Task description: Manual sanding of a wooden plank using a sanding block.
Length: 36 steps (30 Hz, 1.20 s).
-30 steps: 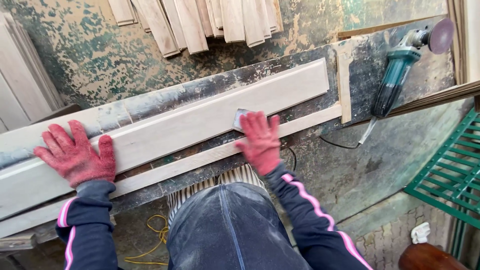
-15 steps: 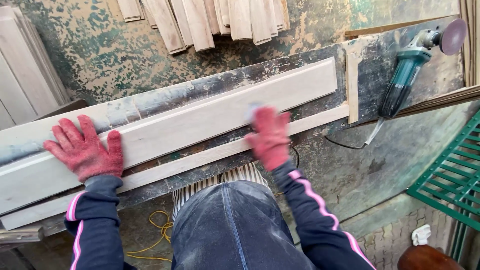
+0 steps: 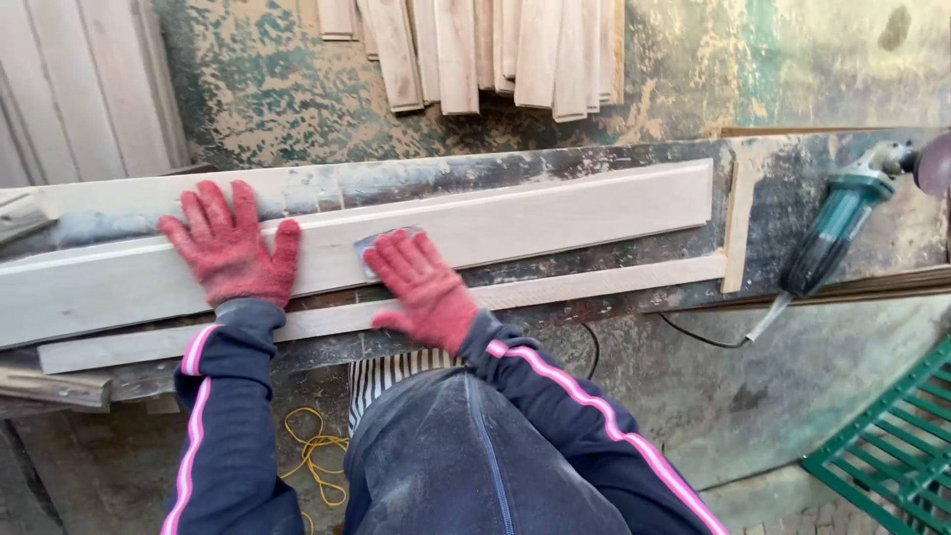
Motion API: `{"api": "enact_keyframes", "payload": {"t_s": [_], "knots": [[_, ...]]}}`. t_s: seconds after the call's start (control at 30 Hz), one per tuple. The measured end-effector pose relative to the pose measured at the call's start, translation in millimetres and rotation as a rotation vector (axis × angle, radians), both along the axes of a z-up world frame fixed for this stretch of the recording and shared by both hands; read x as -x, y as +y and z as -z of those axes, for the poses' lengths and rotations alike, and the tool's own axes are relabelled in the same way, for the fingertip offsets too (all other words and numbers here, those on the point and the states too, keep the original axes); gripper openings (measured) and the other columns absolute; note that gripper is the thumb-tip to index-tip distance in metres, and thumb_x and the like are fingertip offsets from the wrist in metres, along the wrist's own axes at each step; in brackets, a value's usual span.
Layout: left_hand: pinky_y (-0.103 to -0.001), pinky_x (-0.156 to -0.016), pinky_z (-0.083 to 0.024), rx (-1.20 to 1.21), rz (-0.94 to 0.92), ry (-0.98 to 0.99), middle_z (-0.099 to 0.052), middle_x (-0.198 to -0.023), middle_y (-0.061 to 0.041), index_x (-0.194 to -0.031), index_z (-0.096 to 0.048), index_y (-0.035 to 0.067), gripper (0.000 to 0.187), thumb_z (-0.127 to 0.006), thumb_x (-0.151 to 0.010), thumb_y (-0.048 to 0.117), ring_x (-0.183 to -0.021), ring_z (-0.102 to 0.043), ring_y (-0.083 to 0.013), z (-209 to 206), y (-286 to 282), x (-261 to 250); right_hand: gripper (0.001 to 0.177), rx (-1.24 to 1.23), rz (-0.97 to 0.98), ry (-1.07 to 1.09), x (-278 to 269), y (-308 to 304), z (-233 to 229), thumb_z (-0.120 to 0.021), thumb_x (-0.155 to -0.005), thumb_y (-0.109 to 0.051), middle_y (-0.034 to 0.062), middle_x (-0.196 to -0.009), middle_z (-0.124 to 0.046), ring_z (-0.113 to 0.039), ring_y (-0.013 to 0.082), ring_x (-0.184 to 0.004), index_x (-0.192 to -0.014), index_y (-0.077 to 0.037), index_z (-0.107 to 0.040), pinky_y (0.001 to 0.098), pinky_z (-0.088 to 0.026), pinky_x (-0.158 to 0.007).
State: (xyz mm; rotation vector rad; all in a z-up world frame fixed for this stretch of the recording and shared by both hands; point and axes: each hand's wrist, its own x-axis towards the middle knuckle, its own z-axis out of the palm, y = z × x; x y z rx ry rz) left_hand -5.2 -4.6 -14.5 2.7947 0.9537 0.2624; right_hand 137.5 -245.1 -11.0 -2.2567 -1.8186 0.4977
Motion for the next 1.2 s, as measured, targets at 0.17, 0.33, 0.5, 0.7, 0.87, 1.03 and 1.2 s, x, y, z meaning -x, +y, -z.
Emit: {"api": "enact_keyframes", "payload": {"t_s": [0.17, 0.33, 0.5, 0.7, 0.87, 1.03, 1.2], "knots": [[-0.072, -0.123, 0.001, -0.015, -0.109, 0.185, -0.027, -0.171, -0.026, -0.166, -0.042, 0.009, 0.087, -0.041, -0.104, 0.07, -0.156, -0.021, -0.0504, 16.9, -1.2, -6.0, 0.087, -0.042, 0.38, -0.105, -130.6, -83.3, -5.2, -0.071, -0.087, -0.039, 0.021, -0.16, -0.035, -0.034, 0.0417, -0.148, -0.159, -0.006, -0.035, 0.0529, -0.023, -0.128], [-0.07, -0.125, -0.004, -0.035, -0.026, 0.22, -0.049, -0.165, -0.013, -0.149, -0.063, 0.034, 0.057, -0.049, -0.1, 0.058, -0.157, -0.03, -0.0423, 21.3, -4.6, 6.1, 0.059, -0.131, 0.489, -0.22, -224.9, -172.9, 23.0, -0.048, -0.109, -0.031, 0.0373, -0.151, -0.048, -0.042, 0.0543, -0.139, -0.156, 0.006, -0.046, 0.0601, -0.023, -0.119], [-0.065, -0.129, 0.008, 0.15, 0.091, 0.173, -0.02, -0.174, 0.003, -0.158, -0.04, 0.038, 0.074, -0.03, -0.096, 0.077, -0.161, -0.006, -0.0342, 19.3, -8.7, 8.5, 0.08, -0.076, 0.396, -0.189, -174.8, -187.7, 24.8, -0.045, -0.102, -0.05, 0.0352, -0.162, -0.035, -0.027, 0.0526, -0.15, -0.164, 0.001, -0.038, 0.0613, -0.012, -0.123], [-0.061, -0.132, -0.003, 0.117, -0.198, -0.297, -0.021, -0.173, -0.011, -0.162, -0.037, 0.022, 0.085, -0.072, -0.091, 0.053, -0.16, -0.016, -0.0367, 25.0, 14.7, 49.3, 0.081, -0.089, -0.118, -0.124, -74.6, -47.4, -37.3, -0.054, -0.091, -0.057, 0.0267, -0.148, -0.055, -0.044, 0.0475, -0.145, -0.154, -0.006, -0.052, 0.0572, -0.025, -0.128], [-0.067, -0.126, 0.011, -0.053, -0.751, 0.475, -0.001, -0.176, -0.013, -0.15, -0.049, 0.025, 0.057, -0.053, -0.103, 0.055, -0.161, 0.007, -0.0374, 25.5, 123.2, 230.2, 0.081, -0.162, -0.409, -0.137, 0.1, 79.4, -38.5, -0.038, -0.094, -0.074, 0.0172, -0.142, -0.06, -0.049, 0.0394, -0.141, -0.145, -0.015, -0.058, 0.0545, -0.029, -0.125], [-0.057, -0.121, 0.02, 0.045, -0.741, 0.284, -0.019, -0.175, -0.012, -0.141, -0.067, 0.025, 0.041, -0.063, -0.101, 0.034, -0.159, 0.004, -0.0362, 18.6, 155.1, 305.9, 0.084, -0.276, -0.643, -0.104, 126.9, 251.4, -60.8, -0.02, -0.098, -0.076, 0.0144, -0.128, -0.061, -0.055, 0.0368, -0.129, -0.138, -0.014, -0.06, 0.0535, -0.038, -0.116], [-0.073, -0.121, 0.001, 0.241, -0.764, 0.026, -0.018, -0.17, -0.019, -0.147, -0.06, 0.032, 0.045, -0.062, -0.102, 0.039, -0.157, -0.007, -0.0423, 8.8, 145.5, 296.4, 0.093, -0.463, -0.688, -0.045, 222.2, 354.4, -50.1, -0.01, -0.1, -0.074, 0.0223, -0.129, -0.058, -0.052, 0.041, -0.13, -0.142, -0.004, -0.053, 0.0568, -0.034, -0.115]]}}
